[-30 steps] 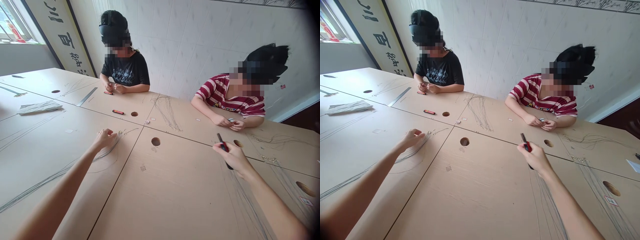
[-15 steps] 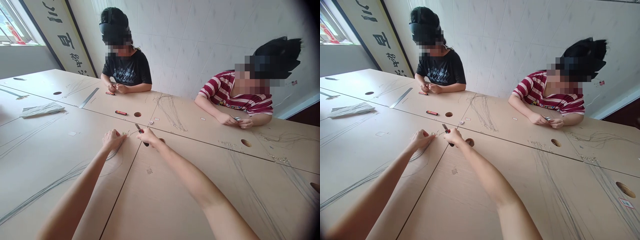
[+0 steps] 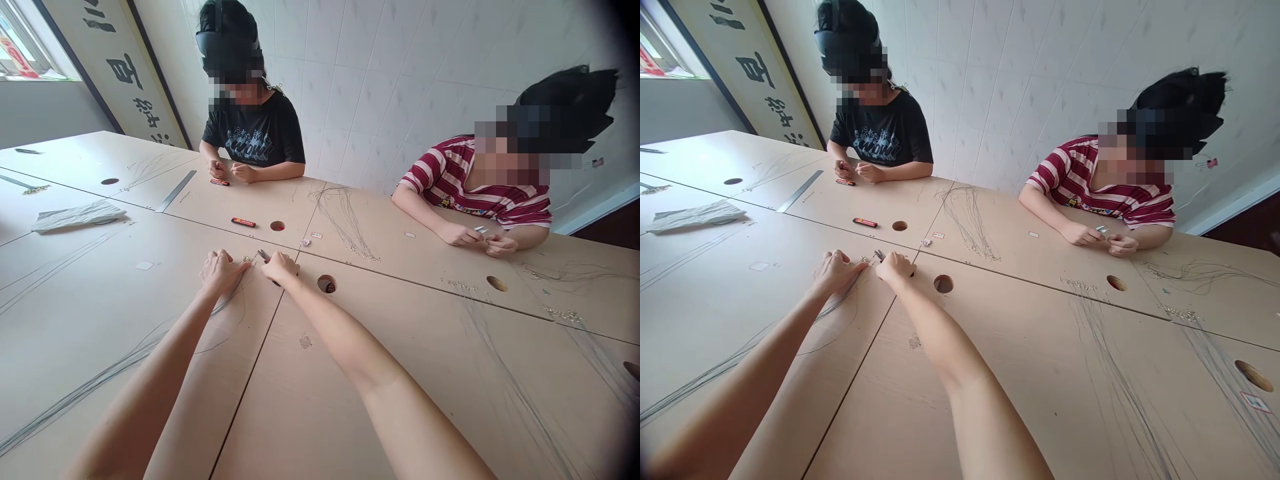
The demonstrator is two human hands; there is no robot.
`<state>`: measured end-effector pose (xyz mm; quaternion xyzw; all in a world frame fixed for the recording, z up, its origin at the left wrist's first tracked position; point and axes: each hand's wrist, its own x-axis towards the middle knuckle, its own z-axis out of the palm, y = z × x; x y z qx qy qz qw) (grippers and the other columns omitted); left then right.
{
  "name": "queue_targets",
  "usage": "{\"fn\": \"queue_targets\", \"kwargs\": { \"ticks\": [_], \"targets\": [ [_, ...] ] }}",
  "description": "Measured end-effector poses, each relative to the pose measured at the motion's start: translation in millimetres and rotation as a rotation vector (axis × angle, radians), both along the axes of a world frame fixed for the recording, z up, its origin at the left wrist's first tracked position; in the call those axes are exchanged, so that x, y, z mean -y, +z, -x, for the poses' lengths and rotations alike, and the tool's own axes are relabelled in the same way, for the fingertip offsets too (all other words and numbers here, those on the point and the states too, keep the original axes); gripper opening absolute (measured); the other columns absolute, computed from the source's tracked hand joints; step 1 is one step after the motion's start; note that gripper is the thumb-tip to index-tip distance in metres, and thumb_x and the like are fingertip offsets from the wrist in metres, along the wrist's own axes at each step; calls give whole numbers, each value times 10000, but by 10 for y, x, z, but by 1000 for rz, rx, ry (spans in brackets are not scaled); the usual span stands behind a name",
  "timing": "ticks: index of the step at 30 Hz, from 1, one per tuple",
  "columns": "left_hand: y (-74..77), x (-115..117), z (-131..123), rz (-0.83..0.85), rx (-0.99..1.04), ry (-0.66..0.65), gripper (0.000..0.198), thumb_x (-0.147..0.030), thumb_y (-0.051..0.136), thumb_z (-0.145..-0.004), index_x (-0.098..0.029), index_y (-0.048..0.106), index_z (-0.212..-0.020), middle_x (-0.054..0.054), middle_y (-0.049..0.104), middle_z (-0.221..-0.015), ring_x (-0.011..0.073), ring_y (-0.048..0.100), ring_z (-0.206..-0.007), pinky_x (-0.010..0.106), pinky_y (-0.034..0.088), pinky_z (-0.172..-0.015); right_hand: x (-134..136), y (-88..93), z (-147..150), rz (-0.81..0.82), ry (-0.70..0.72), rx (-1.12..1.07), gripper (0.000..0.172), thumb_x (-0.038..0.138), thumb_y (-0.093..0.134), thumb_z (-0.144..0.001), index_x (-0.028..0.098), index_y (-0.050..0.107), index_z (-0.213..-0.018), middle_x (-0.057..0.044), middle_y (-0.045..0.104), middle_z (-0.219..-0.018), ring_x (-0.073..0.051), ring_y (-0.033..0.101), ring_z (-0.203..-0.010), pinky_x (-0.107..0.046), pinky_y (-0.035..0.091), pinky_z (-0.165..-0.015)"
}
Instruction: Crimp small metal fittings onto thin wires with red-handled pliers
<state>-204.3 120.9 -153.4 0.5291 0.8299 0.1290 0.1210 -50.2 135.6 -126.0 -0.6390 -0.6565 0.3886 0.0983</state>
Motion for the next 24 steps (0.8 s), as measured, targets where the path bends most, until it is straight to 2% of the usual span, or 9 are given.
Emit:
{"fn": "queue_targets", "kwargs": {
  "ticks": [6,11,18,24],
  "targets": [
    [9,34,26,12,25,-55,610,-692,503,-764,-176,550,-1086,193,521,-1237,374,552,-1162,468,464,-905,-2,2,160,26,-26,30,344,334,591,-936,172,571,-1238,-99,586,-1267,-236,604,-1094,-459,523,-913],
    [-64,53,158,12,50,-157,698,-658,659,-640,-181,548,-1137,158,511,-1224,341,573,-1132,397,489,-874,-22,-17,233,46,-52,53,354,335,594,-934,167,567,-1244,-99,583,-1269,-237,604,-1095,-460,523,-914],
    [-218,55,262,-75,37,-175,593,-609,613,-722,-186,556,-1134,148,504,-1235,319,588,-1098,392,495,-868,34,-47,262,35,-55,44,349,335,594,-934,162,571,-1236,-97,591,-1255,-232,611,-1082,-453,527,-907],
    [-245,115,274,-150,15,-178,485,-562,584,-784,-196,585,-1103,128,536,-1199,297,624,-1027,377,503,-843,66,-90,74,-4,-24,1,339,335,593,-935,159,576,-1224,-92,605,-1226,-220,625,-1045,-431,542,-876]
  ]
}}
